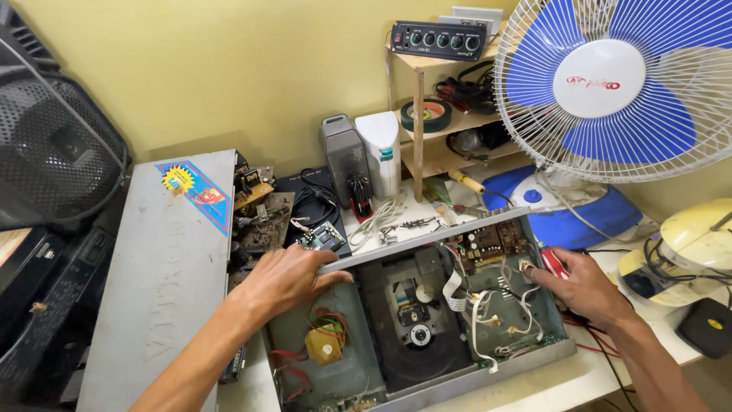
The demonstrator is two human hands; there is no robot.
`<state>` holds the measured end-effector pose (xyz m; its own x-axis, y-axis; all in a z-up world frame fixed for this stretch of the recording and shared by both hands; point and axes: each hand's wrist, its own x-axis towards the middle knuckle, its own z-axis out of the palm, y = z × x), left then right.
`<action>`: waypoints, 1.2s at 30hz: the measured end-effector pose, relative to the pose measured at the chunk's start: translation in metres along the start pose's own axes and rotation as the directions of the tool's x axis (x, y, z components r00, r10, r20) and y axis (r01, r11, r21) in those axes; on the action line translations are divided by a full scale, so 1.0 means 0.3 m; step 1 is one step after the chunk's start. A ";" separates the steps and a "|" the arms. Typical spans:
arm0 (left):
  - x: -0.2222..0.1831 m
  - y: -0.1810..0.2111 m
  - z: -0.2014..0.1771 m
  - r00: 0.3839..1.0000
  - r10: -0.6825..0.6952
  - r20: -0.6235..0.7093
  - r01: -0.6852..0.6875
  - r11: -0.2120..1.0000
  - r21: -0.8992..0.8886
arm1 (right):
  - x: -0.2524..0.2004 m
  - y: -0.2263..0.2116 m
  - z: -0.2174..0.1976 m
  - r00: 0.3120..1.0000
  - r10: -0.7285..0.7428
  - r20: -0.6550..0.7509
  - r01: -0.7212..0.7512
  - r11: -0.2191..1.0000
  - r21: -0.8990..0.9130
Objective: Disassembling an electronic device by removing screws with a screwdriver and lifting the chassis panel
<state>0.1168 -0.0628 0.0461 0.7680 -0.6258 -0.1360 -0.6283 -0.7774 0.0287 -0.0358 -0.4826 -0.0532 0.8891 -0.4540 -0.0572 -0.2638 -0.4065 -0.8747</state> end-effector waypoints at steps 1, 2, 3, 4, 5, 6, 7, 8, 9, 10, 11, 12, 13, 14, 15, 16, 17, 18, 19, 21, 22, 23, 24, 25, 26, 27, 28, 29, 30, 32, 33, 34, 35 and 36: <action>-0.011 0.009 -0.012 1.000 0.000 -0.002 0.000 1.000 0.001 | 0.013 0.005 0.003 1.000 -0.002 -0.001 0.002 1.000 0.001; -0.027 0.022 -0.016 0.999 -0.028 0.040 0.029 0.999 -0.021 | 0.019 0.015 0.005 1.000 0.015 0.022 -0.016 0.998 0.057; -0.044 0.034 -0.019 0.995 -0.054 0.082 0.057 0.997 -0.041 | 0.025 0.025 0.007 0.998 0.030 0.046 -0.035 0.993 0.112; -0.058 0.037 -0.009 0.995 -0.059 0.081 0.063 0.997 -0.044 | 0.020 0.001 0.004 0.998 0.027 0.051 -0.033 0.993 0.110; -0.071 0.040 0.000 0.992 -0.072 0.099 0.077 0.996 -0.049 | 0.014 -0.023 -0.001 0.996 0.048 0.070 -0.052 0.997 0.054; -0.079 0.043 0.003 0.990 -0.081 0.114 0.087 0.995 -0.049 | 0.010 -0.048 -0.006 0.994 0.069 0.082 -0.069 0.998 0.003; -0.088 0.044 0.009 0.991 -0.082 0.110 0.087 0.995 -0.047 | 0.033 -0.022 -0.003 0.995 0.064 0.081 -0.065 0.998 0.004; -0.095 0.047 0.014 0.989 -0.080 0.126 0.087 0.995 -0.048 | 0.055 0.006 -0.002 0.992 0.049 0.119 -0.053 0.998 0.034; -0.101 0.050 0.020 0.987 -0.078 0.142 0.086 0.995 -0.048 | 0.078 0.035 -0.002 0.987 0.032 0.157 -0.042 0.997 0.065; -0.106 0.050 0.029 0.987 -0.078 0.141 0.085 0.995 -0.047 | 0.090 0.040 -0.002 0.987 0.031 0.156 -0.042 0.997 0.066; -0.110 0.050 0.039 0.986 -0.077 0.149 0.086 0.995 -0.050 | 0.103 0.045 0.000 0.984 0.035 0.177 -0.045 0.998 0.052; -0.121 0.049 0.054 0.984 -0.081 0.161 0.091 0.994 -0.055 | 0.115 0.053 0.006 0.978 0.041 0.204 -0.049 0.998 0.035; -0.132 0.054 0.053 0.983 -0.084 0.164 0.095 0.994 -0.055 | 0.125 0.049 0.009 0.977 0.042 0.208 -0.050 0.998 0.035; -0.141 0.060 0.052 0.975 -0.110 0.192 0.125 0.990 -0.068 | 0.134 0.047 0.010 0.973 0.050 0.225 -0.051 0.999 -0.002; -0.150 0.065 0.052 0.966 -0.135 0.220 0.156 0.985 -0.079 | 0.143 0.044 0.011 0.969 0.058 0.241 -0.050 0.998 -0.040; -0.152 0.061 0.063 0.966 -0.136 0.221 0.157 0.984 -0.080 | 0.141 0.031 0.016 0.968 0.059 0.242 -0.051 0.998 -0.040; -0.153 0.056 0.073 0.965 -0.127 0.230 0.148 0.986 -0.079 | 0.140 0.019 0.021 0.967 0.074 0.244 -0.065 0.997 -0.045; -0.158 0.050 0.085 0.963 -0.120 0.239 0.143 0.987 -0.078 | 0.140 0.005 0.028 0.965 0.088 0.248 -0.078 0.996 -0.051; -0.155 0.051 0.074 0.963 -0.123 0.241 0.146 0.986 -0.080 | 0.147 0.010 0.028 0.964 0.088 0.252 -0.077 0.996 -0.052; -0.160 0.053 0.061 0.953 -0.124 0.276 0.155 0.983 -0.093 | 0.158 0.021 0.035 0.966 0.067 0.249 -0.058 0.997 -0.045; -0.160 0.052 0.056 0.952 -0.128 0.279 0.161 0.982 -0.097 | 0.154 0.016 0.038 0.964 0.068 0.256 -0.057 0.997 -0.049; -0.160 0.051 0.051 0.949 -0.115 0.293 0.155 0.981 -0.118 | 0.150 0.010 0.040 0.964 0.093 0.249 -0.082 0.995 -0.051; -0.156 0.049 0.042 0.947 -0.100 0.305 0.147 0.980 -0.136 | 0.147 0.002 0.041 0.964 0.115 0.240 -0.106 0.993 -0.051; -0.156 0.046 0.041 0.947 -0.103 0.305 0.151 0.979 -0.139 | 0.135 -0.026 0.045 0.963 0.114 0.243 -0.104 0.993 -0.054; -0.153 0.044 0.039 0.943 -0.096 0.317 0.150 0.977 -0.150 | 0.119 -0.049 0.047 0.963 0.147 0.225 -0.135 0.989 -0.067; -0.150 0.043 0.037 0.940 -0.090 0.330 0.150 0.975 -0.161 | 0.103 -0.073 0.049 0.962 0.179 0.206 -0.166 0.983 -0.079; -0.146 0.037 0.044 0.940 -0.090 0.329 0.150 0.975 -0.162 | 0.094 -0.087 0.050 0.962 0.178 0.206 -0.165 0.983 -0.080; -0.142 0.032 0.050 0.945 -0.065 0.321 0.127 0.976 -0.175 | 0.085 -0.102 0.052 0.960 0.211 0.184 -0.193 0.975 -0.107; -0.142 0.026 0.059 0.949 -0.043 0.312 0.106 0.976 -0.190 | 0.076 -0.118 0.055 0.957 0.242 0.163 -0.221 0.966 -0.136; -0.136 0.041 0.043 0.939 -0.070 0.336 0.146 0.968 -0.205 | 0.090 -0.090 0.056 0.955 0.250 0.160 -0.231 0.965 -0.127; -0.131 0.048 0.035 0.929 -0.094 0.359 0.181 0.959 -0.217 | 0.097 -0.076 0.056 0.953 0.260 0.154 -0.244 0.963 -0.114; -0.120 0.040 0.046 0.928 -0.097 0.359 0.185 0.958 -0.219 | 0.087 -0.090 0.055 0.953 0.258 0.157 -0.242 0.963 -0.117; -0.108 0.031 0.058 0.933 -0.069 0.352 0.162 0.957 -0.241 | 0.077 -0.104 0.053 0.953 0.258 0.156 -0.242 0.963 -0.117; -0.098 0.023 0.073 0.937 -0.041 0.348 0.139 0.955 -0.262 | 0.063 -0.114 0.054 0.952 0.262 0.157 -0.245 0.962 -0.116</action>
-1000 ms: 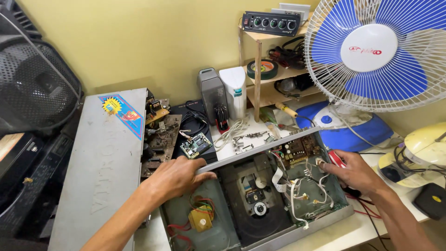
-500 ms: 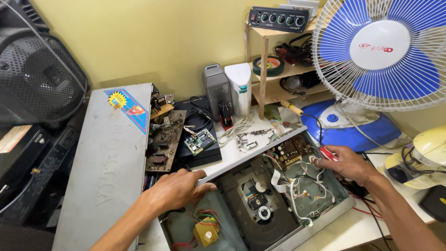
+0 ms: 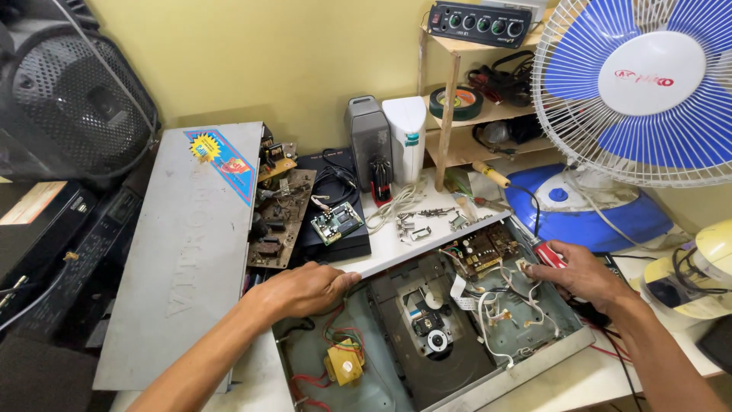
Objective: Disassembling an electronic device by removing screws with a screwdriver and lifting the chassis panel
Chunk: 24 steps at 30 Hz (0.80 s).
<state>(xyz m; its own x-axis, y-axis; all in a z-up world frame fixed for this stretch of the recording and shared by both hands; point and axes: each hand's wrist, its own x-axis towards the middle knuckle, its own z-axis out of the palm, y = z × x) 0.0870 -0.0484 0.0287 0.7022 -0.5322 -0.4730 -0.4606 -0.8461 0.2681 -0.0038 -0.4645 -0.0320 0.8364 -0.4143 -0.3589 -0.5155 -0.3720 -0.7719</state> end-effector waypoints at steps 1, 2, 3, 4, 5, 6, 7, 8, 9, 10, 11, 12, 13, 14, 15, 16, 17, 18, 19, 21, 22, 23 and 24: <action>0.012 -0.008 0.002 1.000 -0.003 0.003 0.003 1.000 -0.004 | 0.005 0.017 -0.002 1.000 0.002 0.005 -0.002 1.000 -0.003; 0.025 -0.016 0.003 1.000 0.013 0.011 -0.013 1.000 -0.012 | 0.012 0.032 -0.005 0.999 -0.043 0.015 0.043 0.999 0.014; 0.037 -0.023 0.004 0.999 0.029 0.019 -0.029 0.999 -0.020 | 0.018 0.047 -0.008 0.996 -0.088 0.025 0.087 0.996 0.031; 0.044 -0.029 0.009 0.999 0.027 0.018 -0.026 0.999 -0.022 | 0.011 0.044 -0.009 0.996 -0.090 0.028 0.089 0.996 0.029; 0.051 -0.034 0.014 0.999 0.038 0.011 -0.038 0.999 -0.013 | 0.003 0.040 -0.010 0.996 -0.093 0.007 0.094 0.995 -0.043; 0.061 -0.038 0.017 0.999 0.051 0.006 -0.051 0.999 -0.001 | -0.006 0.038 -0.012 0.995 -0.098 -0.015 0.096 0.989 -0.113; 0.064 -0.045 0.023 0.999 0.051 0.006 -0.051 0.999 -0.002 | -0.004 0.049 -0.009 0.995 -0.098 -0.014 0.096 0.989 -0.113; 0.071 -0.051 0.026 0.995 0.094 0.011 -0.094 0.996 0.006 | -0.002 0.058 -0.009 0.993 -0.111 -0.044 0.105 0.986 -0.129; 0.078 -0.057 0.029 0.990 0.138 0.016 -0.138 0.990 0.013 | 0.000 0.067 -0.009 0.990 -0.124 -0.073 0.113 0.983 -0.145; 0.092 -0.062 0.033 0.990 0.140 0.015 -0.140 0.990 0.014 | -0.022 0.051 -0.013 0.989 -0.125 -0.075 0.113 0.983 -0.145; 0.106 -0.068 0.038 0.986 0.166 0.022 -0.167 0.986 0.016 | -0.043 0.034 -0.016 0.995 -0.084 -0.053 0.074 0.982 -0.173; 0.117 -0.076 0.047 0.981 0.190 0.031 -0.190 0.982 0.014 | -0.065 0.018 -0.016 0.999 -0.043 -0.029 0.036 0.978 -0.204; 0.135 -0.081 0.055 0.982 0.189 0.030 -0.189 0.982 0.011 | -0.047 0.035 -0.019 0.999 -0.043 -0.027 0.036 0.978 -0.207; 0.154 -0.084 0.064 0.981 0.191 0.027 -0.192 0.981 0.022 | -0.031 0.057 -0.023 0.999 -0.033 -0.019 0.028 0.977 -0.212; 0.173 -0.086 0.073 0.981 0.194 0.024 -0.195 0.980 0.033 | -0.015 0.078 -0.028 1.000 -0.024 -0.011 0.021 0.976 -0.217; 0.173 -0.078 0.073 0.980 0.196 0.026 -0.196 0.980 0.033 | 0.002 0.101 -0.033 1.000 -0.021 -0.012 0.018 0.976 -0.217; 0.174 -0.069 0.072 0.987 0.159 0.034 -0.160 0.987 0.029 | 0.019 0.124 -0.039 1.000 -0.016 0.001 0.016 0.968 -0.252; 0.172 -0.062 0.073 0.992 0.120 0.042 -0.121 0.992 0.024 | 0.036 0.147 -0.043 1.000 -0.011 0.017 0.015 0.958 -0.287; 0.168 -0.059 0.076 0.992 0.120 0.044 -0.121 0.992 0.023 | 0.015 0.132 -0.040 1.000 -0.009 0.018 0.013 0.958 -0.287; 0.161 -0.057 0.076 0.994 0.112 0.000 -0.112 0.994 -0.004 | -0.025 0.098 -0.033 0.999 -0.050 -0.013 0.044 0.961 -0.274; 0.157 -0.055 0.080 0.994 0.111 0.004 -0.111 0.994 -0.007 | -0.019 0.107 -0.034 0.999 -0.046 -0.009 0.042 0.960 -0.275; 0.152 -0.053 0.085 0.995 0.098 -0.019 -0.098 0.995 0.008 | -0.013 0.115 -0.033 0.999 -0.038 -0.024 0.029 0.946 -0.324; 0.147 -0.053 0.090 0.995 0.085 -0.044 -0.084 0.996 0.021 | -0.005 0.120 -0.032 0.999 -0.034 -0.038 0.017 0.928 -0.373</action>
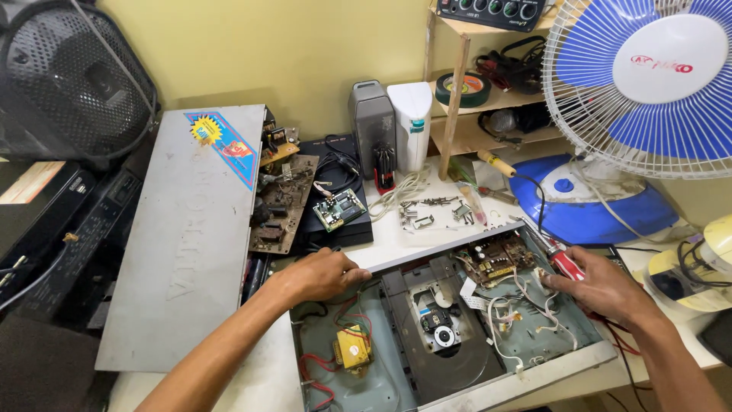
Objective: Disassembling an electronic device by removing screws with a screwdriver and lifting the chassis panel
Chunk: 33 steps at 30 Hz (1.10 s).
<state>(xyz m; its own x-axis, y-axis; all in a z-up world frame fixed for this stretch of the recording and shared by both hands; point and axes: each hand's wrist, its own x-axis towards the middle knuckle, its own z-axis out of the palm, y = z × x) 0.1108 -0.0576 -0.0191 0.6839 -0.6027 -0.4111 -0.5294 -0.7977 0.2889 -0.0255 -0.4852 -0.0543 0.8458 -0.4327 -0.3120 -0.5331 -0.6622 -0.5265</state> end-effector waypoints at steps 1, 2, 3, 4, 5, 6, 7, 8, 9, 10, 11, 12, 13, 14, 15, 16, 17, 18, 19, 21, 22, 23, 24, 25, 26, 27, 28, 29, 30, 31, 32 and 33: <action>-0.011 0.004 0.004 1.000 -0.003 0.002 0.003 1.000 -0.004 | -0.008 -0.003 0.001 1.000 -0.001 0.004 0.001 1.000 -0.003; -0.022 0.008 0.007 0.999 -0.029 -0.020 0.029 0.999 -0.019 | -0.016 -0.007 0.001 1.000 0.010 0.010 -0.010 1.000 -0.005; -0.034 0.013 0.009 0.998 -0.056 -0.041 0.054 0.998 -0.034 | -0.024 -0.011 0.000 1.000 0.020 0.017 -0.020 1.000 -0.006; -0.048 0.020 0.011 0.998 -0.056 -0.043 0.055 0.998 -0.034 | -0.031 -0.017 0.002 1.000 0.019 0.016 -0.019 1.000 -0.007; -0.063 0.028 0.012 0.995 -0.048 -0.082 0.044 0.998 -0.049 | -0.038 -0.022 0.003 1.000 0.014 0.008 -0.014 1.000 0.026; -0.076 0.036 0.011 0.992 -0.039 -0.122 0.032 0.998 -0.062 | -0.045 -0.028 0.003 1.000 0.010 -0.001 -0.009 0.998 0.061; -0.078 0.034 0.022 0.992 -0.038 -0.124 0.031 0.998 -0.061 | -0.042 -0.033 -0.001 1.000 0.008 -0.003 -0.008 0.998 0.061; -0.080 0.033 0.036 0.983 -0.039 -0.180 0.030 0.998 -0.051 | -0.044 -0.033 0.000 1.000 -0.003 0.005 0.002 0.998 0.066; -0.083 0.032 0.051 0.971 -0.038 -0.235 0.029 0.999 -0.041 | -0.044 -0.032 0.000 1.000 -0.014 0.012 0.013 0.997 0.071; -0.080 0.024 0.075 0.972 -0.037 -0.233 0.029 0.999 -0.038 | -0.040 -0.027 0.004 1.000 -0.012 0.012 0.011 0.997 0.074; -0.079 0.017 0.098 0.953 -0.049 -0.300 0.035 0.998 -0.053 | -0.035 -0.021 0.008 1.000 -0.020 -0.006 0.020 0.998 0.061; -0.075 0.010 0.120 0.929 -0.060 -0.366 0.038 0.997 -0.067 | -0.030 -0.016 0.011 0.999 -0.028 -0.025 0.029 0.998 0.049; -0.070 0.003 0.135 0.929 -0.058 -0.366 0.037 0.997 -0.064 | -0.029 -0.017 0.011 0.999 -0.027 -0.026 0.028 0.998 0.052; -0.065 -0.003 0.152 0.908 -0.063 -0.414 0.047 0.998 -0.050 | -0.029 -0.017 0.011 1.000 -0.019 -0.023 0.020 0.999 0.049; -0.060 -0.010 0.168 0.884 -0.067 -0.462 0.056 0.998 -0.036 | -0.029 -0.017 0.012 1.000 -0.011 -0.021 0.012 0.999 0.045; -0.061 -0.014 0.178 0.884 -0.064 -0.462 0.055 0.998 -0.034 | -0.020 -0.006 0.015 1.000 -0.010 -0.022 0.011 0.999 0.046; -0.061 -0.018 0.189 0.856 -0.024 -0.516 0.021 1.000 -0.010 | -0.012 0.004 0.019 0.999 -0.022 -0.031 0.024 0.997 0.067; -0.061 -0.018 0.204 0.825 0.018 -0.565 -0.012 1.000 0.014 | -0.007 0.020 0.023 0.999 -0.031 -0.038 0.034 0.996 0.087; -0.074 -0.023 0.220 0.826 0.020 -0.563 -0.015 1.000 0.013 | -0.006 0.029 0.022 0.999 -0.027 -0.038 0.030 0.996 0.087; -0.100 -0.036 0.247 0.705 0.139 -0.695 -0.218 0.976 -0.027 | -0.003 0.043 0.025 0.997 -0.044 -0.067 0.047 0.998 0.046; -0.137 -0.051 0.273 0.708 0.139 -0.692 -0.218 0.976 -0.027 | -0.008 0.038 0.024 0.997 -0.041 -0.064 0.044 0.998 0.047; -0.175 -0.067 0.299 0.660 0.177 -0.731 -0.249 0.968 0.009 | -0.014 0.033 0.023 0.997 -0.034 -0.072 0.036 0.999 0.028; -0.215 -0.084 0.326 0.607 0.211 -0.766 -0.275 0.960 0.047 | -0.018 0.024 0.023 0.996 -0.031 -0.079 0.031 0.999 0.007; -0.266 -0.090 0.356 0.609 0.209 -0.765 -0.272 0.961 0.046 | -0.035 0.014 0.019 0.997 -0.031 -0.076 0.032 0.999 0.008; -0.317 -0.097 0.385 0.520 0.246 -0.818 -0.294 0.951 0.099 | -0.050 0.001 0.015 0.997 -0.033 -0.065 0.035 0.999 0.022; -0.369 -0.104 0.413 0.425 0.282 -0.860 -0.310 0.938 0.154 | -0.065 -0.013 0.011 0.998 -0.036 -0.054 0.038 0.999 0.036; -0.405 -0.158 0.483 0.424 0.281 -0.861 -0.307 0.939 0.155 | -0.082 -0.025 0.010 0.998 -0.038 -0.053 0.040 0.999 0.036; -0.441 -0.211 0.554 0.510 0.304 -0.805 -0.274 0.944 0.183 | -0.099 -0.037 0.009 0.999 -0.026 -0.032 0.028 0.998 0.048; -0.470 -0.268 0.619 0.588 0.323 -0.741 -0.246 0.945 0.217 | -0.114 -0.049 0.005 1.000 -0.014 -0.015 0.015 0.998 0.062; -0.374 -0.351 0.743 0.586 0.326 -0.742 -0.245 0.944 0.220 | -0.110 -0.052 0.002 1.000 -0.016 -0.018 0.017 0.998 0.064; -0.320 -0.432 0.890 0.608 0.391 -0.691 -0.128 0.907 0.401 | -0.110 -0.051 0.003 1.000 -0.001 -0.025 0.002 0.999 0.041; -0.297 -0.517 1.044 0.639 0.444 -0.628 -0.014 0.823 0.567 | -0.109 -0.050 0.005 0.999 0.013 -0.032 -0.013 1.000 0.018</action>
<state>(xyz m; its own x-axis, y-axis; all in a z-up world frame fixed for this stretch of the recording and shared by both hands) -0.0253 0.1261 -0.2979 0.5171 -0.7518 0.4091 -0.7306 -0.6367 -0.2467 -0.0452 -0.4602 -0.0373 0.8375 -0.4611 -0.2932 -0.5433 -0.6458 -0.5365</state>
